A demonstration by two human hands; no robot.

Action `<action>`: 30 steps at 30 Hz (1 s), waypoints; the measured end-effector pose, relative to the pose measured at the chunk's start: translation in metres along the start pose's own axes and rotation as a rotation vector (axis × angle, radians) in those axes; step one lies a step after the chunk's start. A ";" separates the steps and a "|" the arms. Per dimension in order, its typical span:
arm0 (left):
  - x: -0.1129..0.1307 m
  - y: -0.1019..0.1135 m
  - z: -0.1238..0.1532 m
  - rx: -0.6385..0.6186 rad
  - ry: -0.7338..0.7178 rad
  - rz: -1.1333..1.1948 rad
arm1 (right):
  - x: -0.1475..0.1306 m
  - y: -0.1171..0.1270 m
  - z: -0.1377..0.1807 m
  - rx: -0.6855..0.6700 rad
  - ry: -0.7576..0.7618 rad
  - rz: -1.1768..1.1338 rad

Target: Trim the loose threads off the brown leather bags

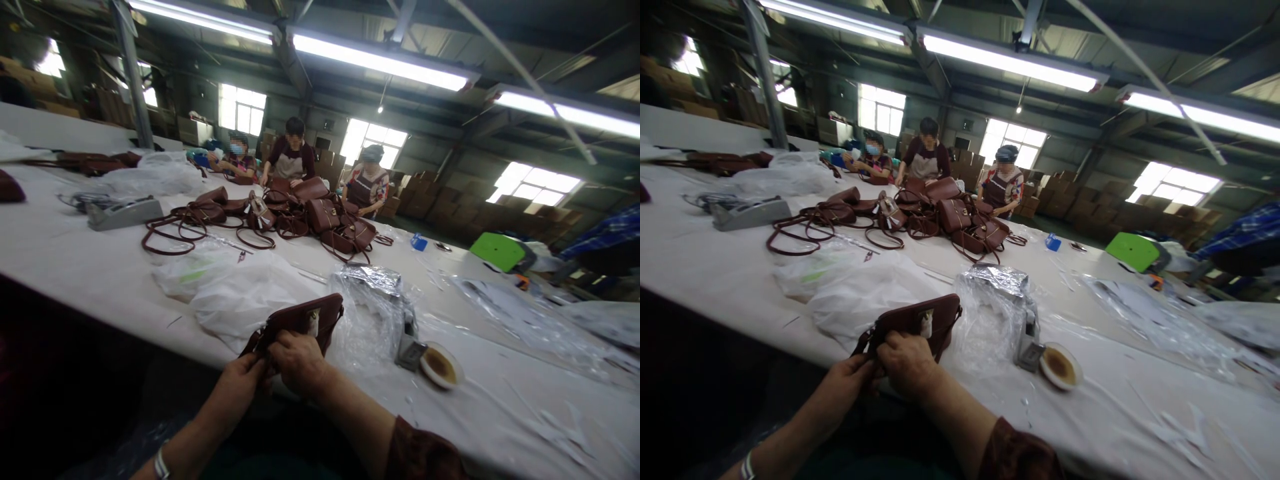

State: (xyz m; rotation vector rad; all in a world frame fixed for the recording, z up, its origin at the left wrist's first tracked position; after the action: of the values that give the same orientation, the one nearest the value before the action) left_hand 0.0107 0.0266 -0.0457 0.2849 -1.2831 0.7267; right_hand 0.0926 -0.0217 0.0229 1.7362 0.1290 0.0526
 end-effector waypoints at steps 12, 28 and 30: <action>-0.004 0.000 -0.004 0.058 -0.010 0.143 | 0.003 -0.001 0.000 0.042 -0.035 -0.011; 0.006 0.009 0.001 0.223 -0.128 -0.471 | 0.037 0.043 0.081 0.497 -0.282 -0.581; 0.006 0.010 -0.001 0.218 -0.121 -0.500 | 0.068 0.059 0.110 0.597 -0.389 -0.533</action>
State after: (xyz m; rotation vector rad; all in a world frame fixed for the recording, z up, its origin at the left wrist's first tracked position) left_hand 0.0055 0.0366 -0.0422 0.8056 -1.1790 0.4211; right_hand 0.1751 -0.1308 0.0596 2.2082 0.3411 -0.7794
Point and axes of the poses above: each hand's wrist, its own z-axis away from the middle knuckle, its own y-axis out of the back of the hand, x = y × z, the point moved 8 cm from there along -z, towards the middle knuckle, and after that the axes turned 8 degrees about -x, right-handed, at the moved point
